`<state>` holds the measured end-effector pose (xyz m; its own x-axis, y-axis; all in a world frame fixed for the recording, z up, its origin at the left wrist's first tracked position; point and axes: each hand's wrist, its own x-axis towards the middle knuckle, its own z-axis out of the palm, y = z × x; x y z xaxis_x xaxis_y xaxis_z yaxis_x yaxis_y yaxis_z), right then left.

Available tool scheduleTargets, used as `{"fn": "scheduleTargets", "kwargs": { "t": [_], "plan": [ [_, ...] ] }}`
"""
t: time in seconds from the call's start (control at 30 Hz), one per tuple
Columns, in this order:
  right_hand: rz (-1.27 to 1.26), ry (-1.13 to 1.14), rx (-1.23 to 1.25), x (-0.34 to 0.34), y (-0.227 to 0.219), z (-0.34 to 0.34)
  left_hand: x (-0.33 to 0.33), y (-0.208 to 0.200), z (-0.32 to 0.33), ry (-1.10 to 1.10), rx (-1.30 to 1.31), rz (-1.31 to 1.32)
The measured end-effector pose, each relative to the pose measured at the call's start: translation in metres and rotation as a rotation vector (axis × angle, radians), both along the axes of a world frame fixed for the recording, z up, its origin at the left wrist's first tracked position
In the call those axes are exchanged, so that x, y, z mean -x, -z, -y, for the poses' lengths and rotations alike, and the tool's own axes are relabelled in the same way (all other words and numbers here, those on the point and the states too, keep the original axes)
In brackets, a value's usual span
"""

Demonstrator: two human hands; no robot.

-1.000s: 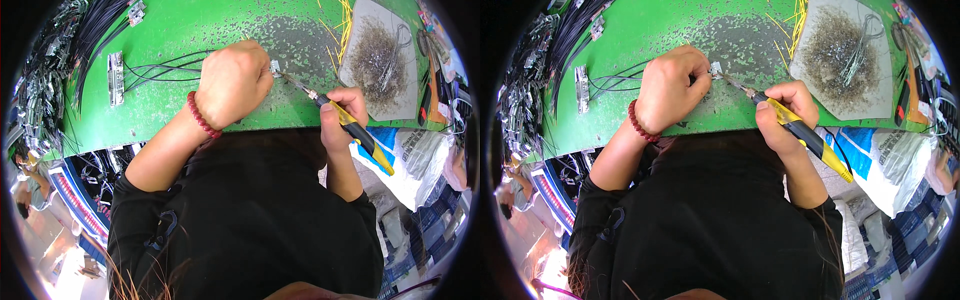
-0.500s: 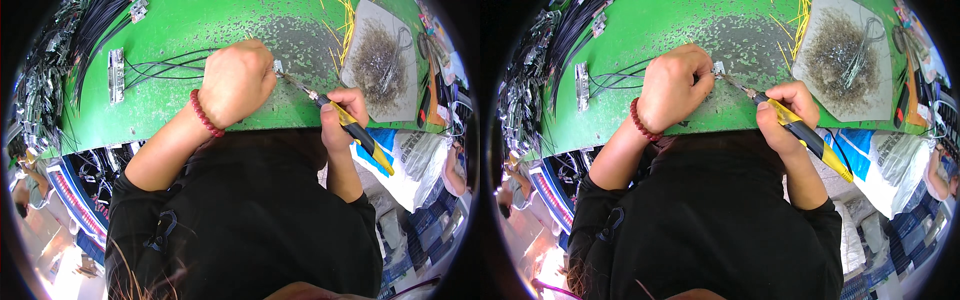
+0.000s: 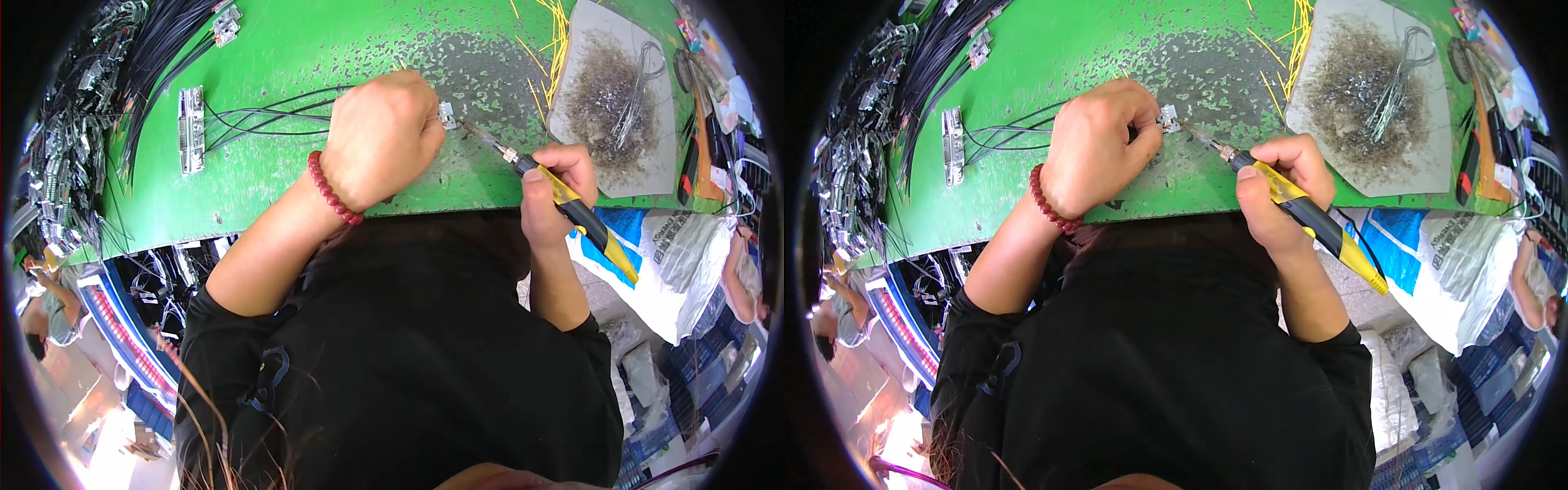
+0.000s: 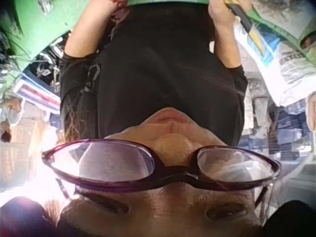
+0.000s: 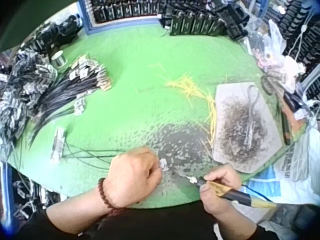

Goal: The person solders wires to small circuit boards using a soldering tool, installs the wired boards into toy car frames, and places the assembled frames into a crate.

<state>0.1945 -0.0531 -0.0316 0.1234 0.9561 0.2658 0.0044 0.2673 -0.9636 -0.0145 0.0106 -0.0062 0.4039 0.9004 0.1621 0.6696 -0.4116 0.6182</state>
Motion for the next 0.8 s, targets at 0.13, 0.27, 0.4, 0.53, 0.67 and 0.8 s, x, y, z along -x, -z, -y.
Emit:
{"fn": "scheduleTargets", "kwargs": {
  "t": [0.13,0.27,0.4,0.53,0.67,0.8],
  "plan": [
    [0.011,0.007,0.008,0.001,-0.001,0.002,0.000,0.000,0.002,-0.007,0.007,0.000],
    [-0.003,-0.001,0.021,0.002,-0.002,0.000,0.003,0.003,-0.001,0.017,-0.001,0.065],
    [-0.006,-0.005,0.019,0.001,-0.003,0.000,0.009,0.001,-0.003,0.058,0.046,0.159],
    [0.007,-0.004,0.021,-0.001,-0.003,0.000,0.009,0.003,-0.005,0.058,0.019,0.177],
    [-0.011,-0.035,0.085,0.003,-0.010,-0.005,0.006,-0.002,-0.009,0.048,0.018,0.046],
    [0.090,-0.134,0.157,0.010,-0.024,-0.019,0.007,-0.004,-0.011,0.060,0.035,0.025]
  ]
}}
